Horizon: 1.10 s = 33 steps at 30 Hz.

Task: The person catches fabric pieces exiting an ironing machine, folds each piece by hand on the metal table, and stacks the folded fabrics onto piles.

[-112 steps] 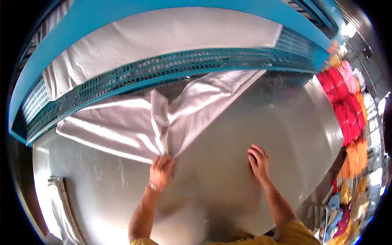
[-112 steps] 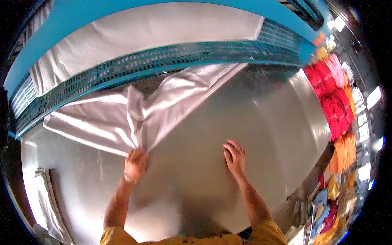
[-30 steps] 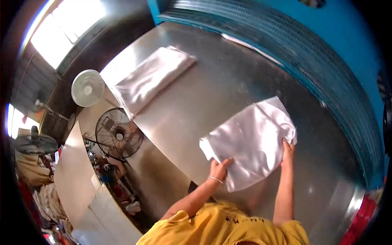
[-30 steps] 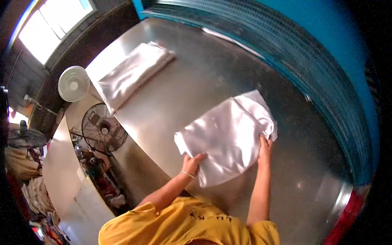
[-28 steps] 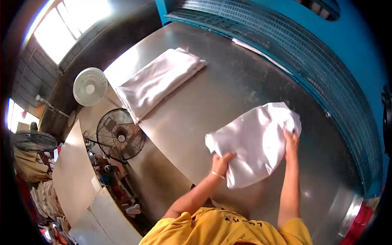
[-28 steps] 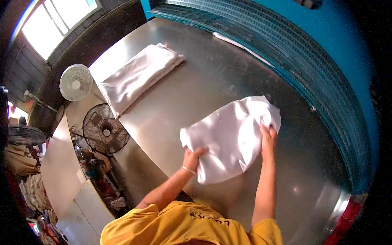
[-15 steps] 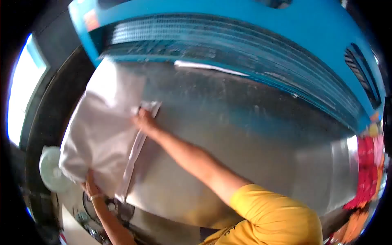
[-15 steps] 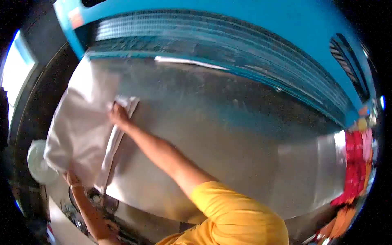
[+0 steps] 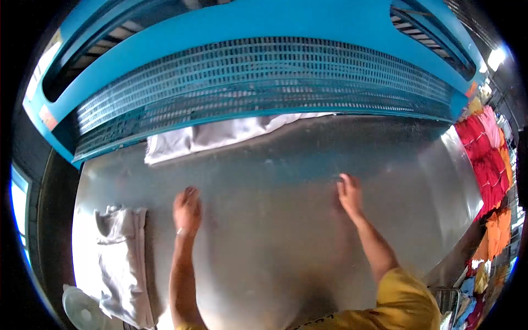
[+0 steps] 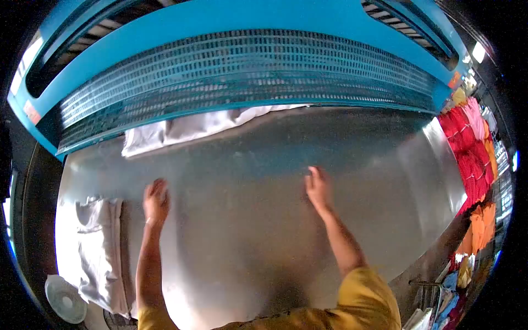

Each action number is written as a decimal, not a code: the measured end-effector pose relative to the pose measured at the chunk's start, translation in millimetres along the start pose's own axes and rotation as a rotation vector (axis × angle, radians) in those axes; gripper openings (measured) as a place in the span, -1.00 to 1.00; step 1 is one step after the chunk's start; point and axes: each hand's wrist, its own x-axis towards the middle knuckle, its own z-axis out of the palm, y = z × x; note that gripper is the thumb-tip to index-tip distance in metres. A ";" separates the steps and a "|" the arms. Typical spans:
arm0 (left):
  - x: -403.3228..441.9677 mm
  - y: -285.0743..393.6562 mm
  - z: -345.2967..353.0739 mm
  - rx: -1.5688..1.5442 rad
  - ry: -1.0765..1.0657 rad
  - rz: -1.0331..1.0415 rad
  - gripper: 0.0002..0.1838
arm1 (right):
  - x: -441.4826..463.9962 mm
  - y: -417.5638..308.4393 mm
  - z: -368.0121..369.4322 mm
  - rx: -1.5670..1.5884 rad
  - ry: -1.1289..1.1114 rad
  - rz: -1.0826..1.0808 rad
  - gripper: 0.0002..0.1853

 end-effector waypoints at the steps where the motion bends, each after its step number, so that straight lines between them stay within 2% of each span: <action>1: 40.0 15.7 48.1 -0.043 -0.071 0.189 -0.60 | -2.0 34.2 -21.1 -0.055 0.007 0.069 -0.74; 3: 104.6 61.1 124.7 0.063 -0.239 0.169 -0.46 | -19.0 88.4 -51.9 -0.332 0.054 0.066 -0.76; 5: 148.9 97.8 194.8 0.146 -0.122 0.187 -0.34 | -41.1 119.7 -63.7 -0.258 -0.005 0.110 -0.78; 6: 165.6 117.8 220.0 0.068 0.001 0.117 -0.52 | -43.9 134.6 -67.1 -0.217 -0.029 0.131 -0.79; 9: 196.8 156.0 254.0 0.057 -0.295 -0.052 -0.73 | -37.4 126.0 -71.8 -0.160 0.032 0.156 -0.80; 10: 191.1 153.6 268.7 0.066 -0.219 0.092 -0.83 | -36.1 122.5 -74.9 -0.127 0.026 0.188 -0.82; 11: 175.1 153.2 269.3 0.008 -0.203 0.182 -0.79 | -36.0 119.1 -76.2 -0.123 0.027 0.204 -0.82; 12: 151.5 161.4 254.0 0.037 -0.273 0.262 -0.75 | -35.4 118.6 -76.5 -0.111 0.031 0.219 -0.82; 13: 117.4 153.5 250.9 -0.050 -0.182 0.350 -0.69 | -34.3 117.0 -77.7 -0.105 0.037 0.224 -0.83; 14: 86.8 166.0 210.5 -0.073 -0.286 0.349 -0.67 | -34.7 114.8 -78.6 -0.094 0.042 0.233 -0.82; 15: 55.8 170.6 175.2 -0.111 -0.297 0.317 -0.62 | -39.2 119.5 -76.1 -0.084 0.066 0.231 -0.82; 16: 21.8 154.3 148.7 -0.053 -0.227 0.342 -0.59 | -43.5 128.5 -71.3 -0.075 0.085 0.225 -0.80; 17: -4.9 142.2 114.4 -0.005 -0.220 0.269 -0.60 | -45.0 136.3 -70.6 -0.065 0.104 0.217 -0.79; 18: -35.8 115.3 89.1 0.071 -0.180 0.211 -0.64 | -41.8 140.5 -73.3 0.237 0.202 0.433 -0.75; 19: -54.4 104.4 50.9 0.020 -0.118 0.189 -0.64 | -30.7 144.4 -77.8 0.542 0.293 0.643 -0.71; 20: -77.4 80.1 24.9 0.058 -0.144 0.067 -0.63 | -18.8 150.6 -82.7 0.854 0.384 0.847 -0.66; 23: -129.8 23.0 -46.7 0.250 -0.179 -0.179 -0.63 | 12.7 172.1 -91.3 1.079 0.287 0.982 -0.57; 27: -177.0 7.4 -84.3 0.525 -0.254 -0.459 -0.72 | 14.3 207.1 -63.3 0.854 0.172 0.989 -0.57; 29: -188.4 21.8 -77.2 0.562 -0.252 -0.629 -0.76 | -3.7 204.4 -97.2 1.007 0.121 0.878 -0.59; 31: -190.3 61.7 -70.3 0.573 -0.214 -0.579 -0.81 | -47.0 235.3 -140.3 0.937 0.257 0.989 -0.59; 32: -207.0 54.3 -60.0 0.448 -0.176 -0.479 -0.81 | -72.4 257.2 -166.2 0.832 0.443 0.735 -0.57; 33: -206.4 79.5 -55.2 0.008 -0.157 -0.714 -0.79 | -102.9 290.4 -193.5 0.865 0.522 0.750 -0.55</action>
